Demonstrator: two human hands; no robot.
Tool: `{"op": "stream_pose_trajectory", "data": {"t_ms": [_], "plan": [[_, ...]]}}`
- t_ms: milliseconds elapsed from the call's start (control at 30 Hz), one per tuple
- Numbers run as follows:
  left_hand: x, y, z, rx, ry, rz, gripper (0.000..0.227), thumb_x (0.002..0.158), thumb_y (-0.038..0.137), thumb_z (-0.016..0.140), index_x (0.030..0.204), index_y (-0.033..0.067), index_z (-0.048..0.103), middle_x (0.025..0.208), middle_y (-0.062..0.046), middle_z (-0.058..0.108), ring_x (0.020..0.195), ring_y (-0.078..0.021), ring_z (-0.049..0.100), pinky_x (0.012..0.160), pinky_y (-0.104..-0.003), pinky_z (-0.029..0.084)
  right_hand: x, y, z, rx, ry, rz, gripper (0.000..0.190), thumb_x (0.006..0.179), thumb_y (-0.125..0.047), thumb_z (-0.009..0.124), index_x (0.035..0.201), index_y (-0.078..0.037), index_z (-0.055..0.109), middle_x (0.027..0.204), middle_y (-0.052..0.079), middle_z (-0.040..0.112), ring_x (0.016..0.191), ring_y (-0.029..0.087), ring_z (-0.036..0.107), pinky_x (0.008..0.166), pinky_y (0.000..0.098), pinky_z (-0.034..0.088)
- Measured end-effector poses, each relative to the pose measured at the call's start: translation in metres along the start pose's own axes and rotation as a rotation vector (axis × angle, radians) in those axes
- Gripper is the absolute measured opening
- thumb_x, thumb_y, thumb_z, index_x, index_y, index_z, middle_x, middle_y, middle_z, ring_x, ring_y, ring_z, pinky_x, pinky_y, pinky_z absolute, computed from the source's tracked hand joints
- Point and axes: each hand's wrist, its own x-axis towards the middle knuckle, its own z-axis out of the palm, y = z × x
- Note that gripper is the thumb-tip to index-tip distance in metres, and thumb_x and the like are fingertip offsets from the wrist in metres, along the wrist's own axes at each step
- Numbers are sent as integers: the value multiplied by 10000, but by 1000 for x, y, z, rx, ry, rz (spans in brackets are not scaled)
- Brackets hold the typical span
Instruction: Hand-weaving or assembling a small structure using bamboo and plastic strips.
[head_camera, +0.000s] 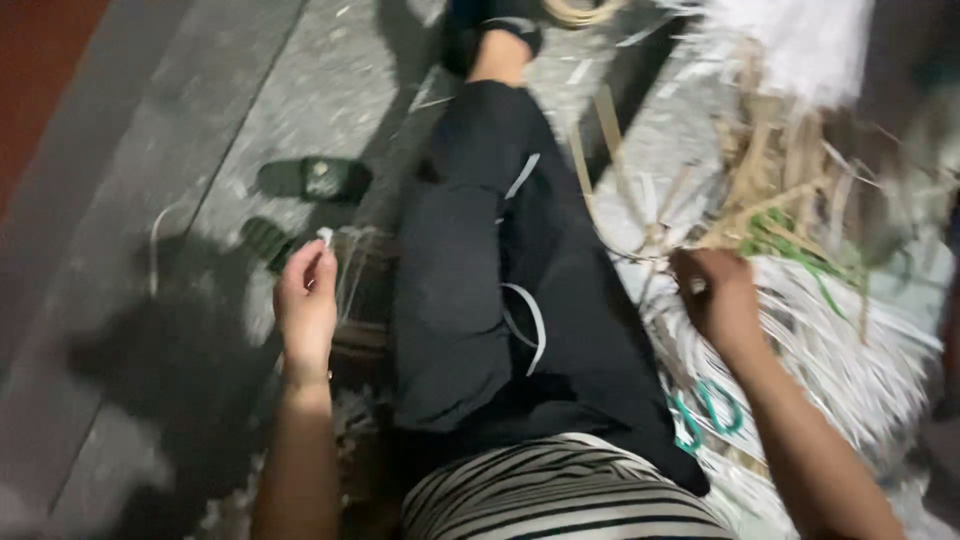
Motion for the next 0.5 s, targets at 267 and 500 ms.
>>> {"op": "stream_pose_trajectory", "data": {"t_ms": [267,500], "plan": [[-13,206,90,-355,-769,-273,564,1012,341,536,1524,143,409,1068,-19,663,832,-147,665,682,-321,552,-39,-177,17,350,-339,-485,290,891,-260,688,1113,-78,727,968,110,721,868,310,709,749,433,565],[21,187,60,237,-574,245,516,1059,225,479,1561,108,463,759,-58,551,641,-140,508,574,-309,447,-4,-64,10,190,-151,-418,223,899,-214,639,1111,-163,686,1076,52,709,953,291,704,794,410,572]]}}
